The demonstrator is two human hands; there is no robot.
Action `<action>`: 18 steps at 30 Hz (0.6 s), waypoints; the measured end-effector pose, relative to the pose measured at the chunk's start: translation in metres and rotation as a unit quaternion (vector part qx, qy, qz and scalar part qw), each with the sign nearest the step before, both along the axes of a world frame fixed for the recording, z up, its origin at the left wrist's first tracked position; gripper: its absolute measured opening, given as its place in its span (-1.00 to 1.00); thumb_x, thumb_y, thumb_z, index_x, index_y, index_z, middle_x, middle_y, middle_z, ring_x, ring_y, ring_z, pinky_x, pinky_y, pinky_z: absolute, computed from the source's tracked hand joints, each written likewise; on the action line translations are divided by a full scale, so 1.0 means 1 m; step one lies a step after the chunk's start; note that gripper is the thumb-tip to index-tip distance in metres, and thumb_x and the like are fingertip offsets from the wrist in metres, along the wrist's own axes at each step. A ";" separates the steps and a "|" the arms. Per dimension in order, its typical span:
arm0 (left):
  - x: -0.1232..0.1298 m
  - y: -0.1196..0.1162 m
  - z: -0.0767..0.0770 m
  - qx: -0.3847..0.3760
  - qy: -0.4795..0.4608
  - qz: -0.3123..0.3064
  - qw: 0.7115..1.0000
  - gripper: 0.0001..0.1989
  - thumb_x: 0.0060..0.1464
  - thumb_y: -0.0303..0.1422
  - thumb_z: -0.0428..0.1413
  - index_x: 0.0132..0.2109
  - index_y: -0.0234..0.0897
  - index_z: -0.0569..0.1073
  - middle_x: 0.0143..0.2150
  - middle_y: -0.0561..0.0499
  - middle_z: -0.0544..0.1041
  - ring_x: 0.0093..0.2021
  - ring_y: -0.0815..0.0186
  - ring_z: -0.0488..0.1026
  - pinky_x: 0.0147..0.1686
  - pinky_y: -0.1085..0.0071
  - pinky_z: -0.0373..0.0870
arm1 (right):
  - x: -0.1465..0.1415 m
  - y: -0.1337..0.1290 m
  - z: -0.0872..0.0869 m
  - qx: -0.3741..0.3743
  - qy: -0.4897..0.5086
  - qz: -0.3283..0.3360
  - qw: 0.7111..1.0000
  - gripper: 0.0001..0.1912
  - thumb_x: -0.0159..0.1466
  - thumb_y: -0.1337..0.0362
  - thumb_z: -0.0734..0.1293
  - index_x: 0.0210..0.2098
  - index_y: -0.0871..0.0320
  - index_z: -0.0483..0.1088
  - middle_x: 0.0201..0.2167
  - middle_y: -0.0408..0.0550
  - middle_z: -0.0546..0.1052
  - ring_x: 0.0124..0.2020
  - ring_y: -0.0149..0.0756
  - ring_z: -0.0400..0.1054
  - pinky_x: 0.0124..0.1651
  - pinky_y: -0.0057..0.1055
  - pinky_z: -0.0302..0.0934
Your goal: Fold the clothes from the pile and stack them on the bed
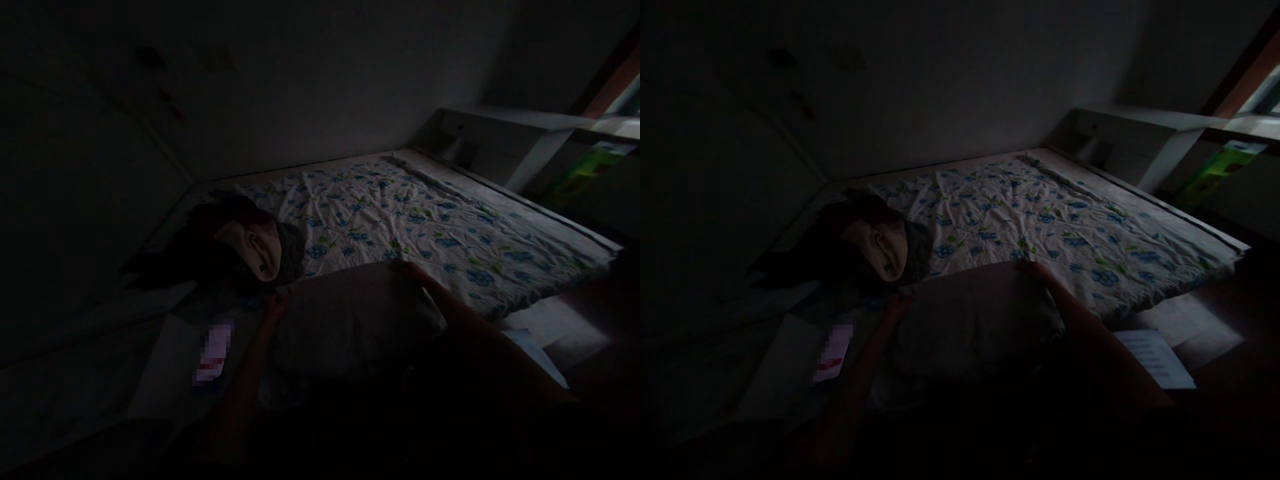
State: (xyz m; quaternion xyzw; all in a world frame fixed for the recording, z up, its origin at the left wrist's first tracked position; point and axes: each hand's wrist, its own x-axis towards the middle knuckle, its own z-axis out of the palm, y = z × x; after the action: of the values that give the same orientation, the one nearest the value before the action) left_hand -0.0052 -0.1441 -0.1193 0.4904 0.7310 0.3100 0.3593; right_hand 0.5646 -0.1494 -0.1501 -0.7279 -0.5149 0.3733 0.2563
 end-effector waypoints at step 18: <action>0.052 -0.033 -0.042 0.196 0.357 -0.320 0.855 -0.34 0.54 -0.17 -0.05 0.61 -0.36 0.41 0.66 -0.29 0.35 0.65 -0.15 0.29 0.65 -0.14 0.12 | -0.232 -0.013 0.012 0.171 -0.207 0.248 0.931 -0.28 0.54 0.04 0.35 0.63 0.04 0.35 0.65 0.05 0.31 0.71 0.09 0.04 0.75 -0.01 -0.13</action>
State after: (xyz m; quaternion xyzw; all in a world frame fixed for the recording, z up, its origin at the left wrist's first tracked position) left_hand 0.0467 -0.1775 -0.1614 0.8347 0.5355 0.1189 0.0496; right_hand 0.3324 -0.1622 -0.1381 -0.5830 -0.7769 0.1726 0.1636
